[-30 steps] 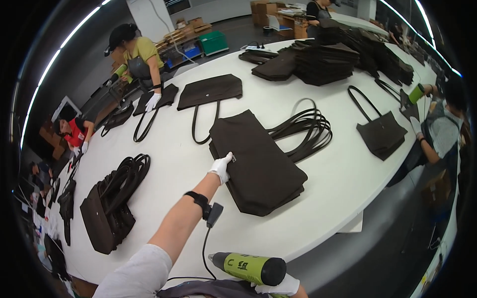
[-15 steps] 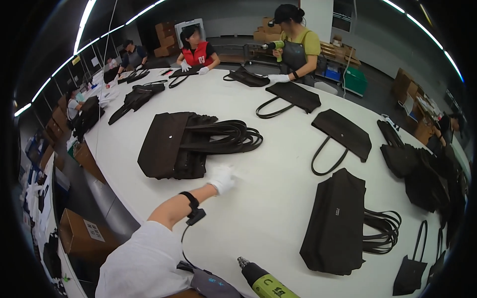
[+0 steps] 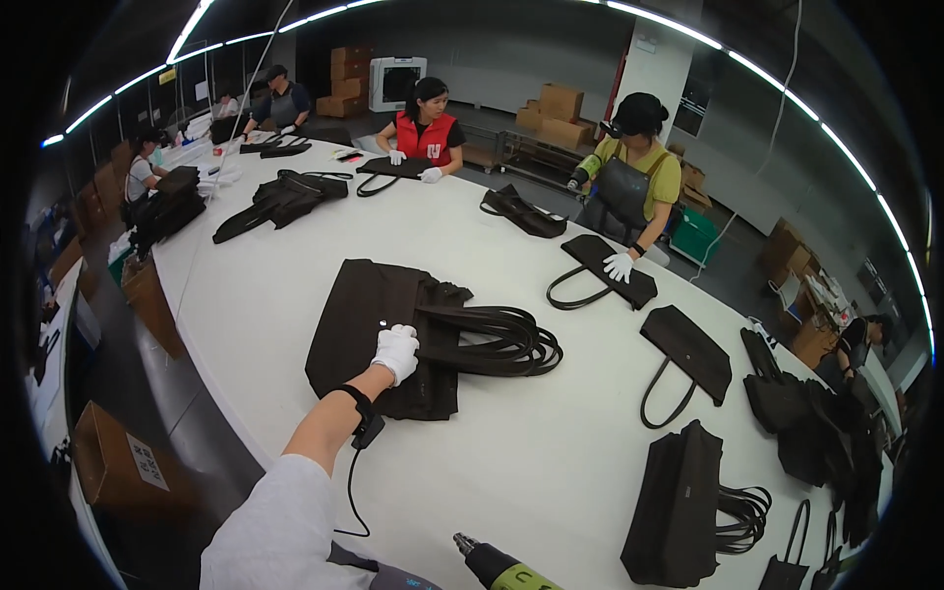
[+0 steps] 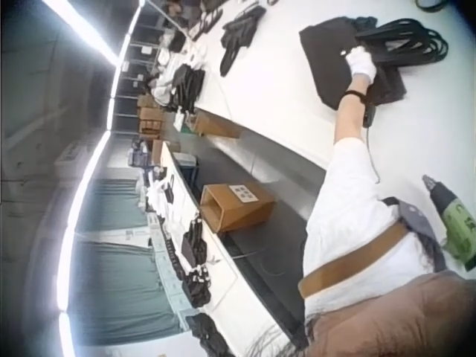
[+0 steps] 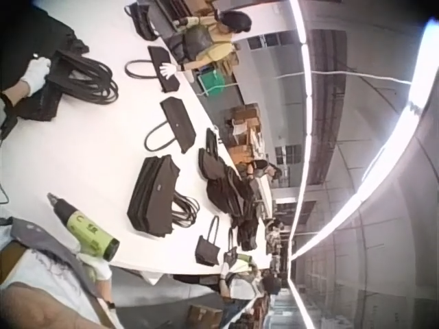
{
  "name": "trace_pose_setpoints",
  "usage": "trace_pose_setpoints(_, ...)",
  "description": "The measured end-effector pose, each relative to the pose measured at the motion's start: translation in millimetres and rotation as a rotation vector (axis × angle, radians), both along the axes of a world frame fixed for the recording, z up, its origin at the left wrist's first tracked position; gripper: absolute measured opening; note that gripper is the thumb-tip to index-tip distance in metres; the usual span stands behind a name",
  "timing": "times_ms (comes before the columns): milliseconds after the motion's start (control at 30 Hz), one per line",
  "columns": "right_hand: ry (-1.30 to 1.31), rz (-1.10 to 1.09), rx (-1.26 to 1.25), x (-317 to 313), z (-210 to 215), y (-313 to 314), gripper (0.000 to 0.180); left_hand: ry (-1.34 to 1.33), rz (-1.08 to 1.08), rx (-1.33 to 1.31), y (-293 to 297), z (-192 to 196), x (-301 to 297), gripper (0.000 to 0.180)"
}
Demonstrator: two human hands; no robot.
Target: Using a heat gun to smooth and finish leather tote bags at a workshop station.
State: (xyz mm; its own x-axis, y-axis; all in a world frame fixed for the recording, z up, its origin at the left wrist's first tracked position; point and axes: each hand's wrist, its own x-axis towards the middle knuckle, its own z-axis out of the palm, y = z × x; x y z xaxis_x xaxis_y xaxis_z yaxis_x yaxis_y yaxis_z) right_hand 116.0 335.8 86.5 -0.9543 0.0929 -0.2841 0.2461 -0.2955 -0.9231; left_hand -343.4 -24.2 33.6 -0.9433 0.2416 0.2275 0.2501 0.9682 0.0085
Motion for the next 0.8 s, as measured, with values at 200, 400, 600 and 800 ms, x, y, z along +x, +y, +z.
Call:
trace_pose_setpoints(200,0.064,-0.1,0.035,-10,17,-50,0.047,0.125,-0.195,0.492,-31,-8,-10,0.02)
trace_pose_setpoints(400,0.081,-0.251,0.071,13,38,-89,0.049,0.241,-0.72,0.806,2,30,87,0.013)
trace_pose_setpoints(600,0.105,-0.341,0.073,18,53,-122,0.051,-0.333,-0.993,0.761,67,-42,240,0.022)
trace_pose_setpoints(800,-0.02,-0.512,0.071,70,63,-179,0.053,-0.182,-0.843,0.839,32,-28,216,0.028)
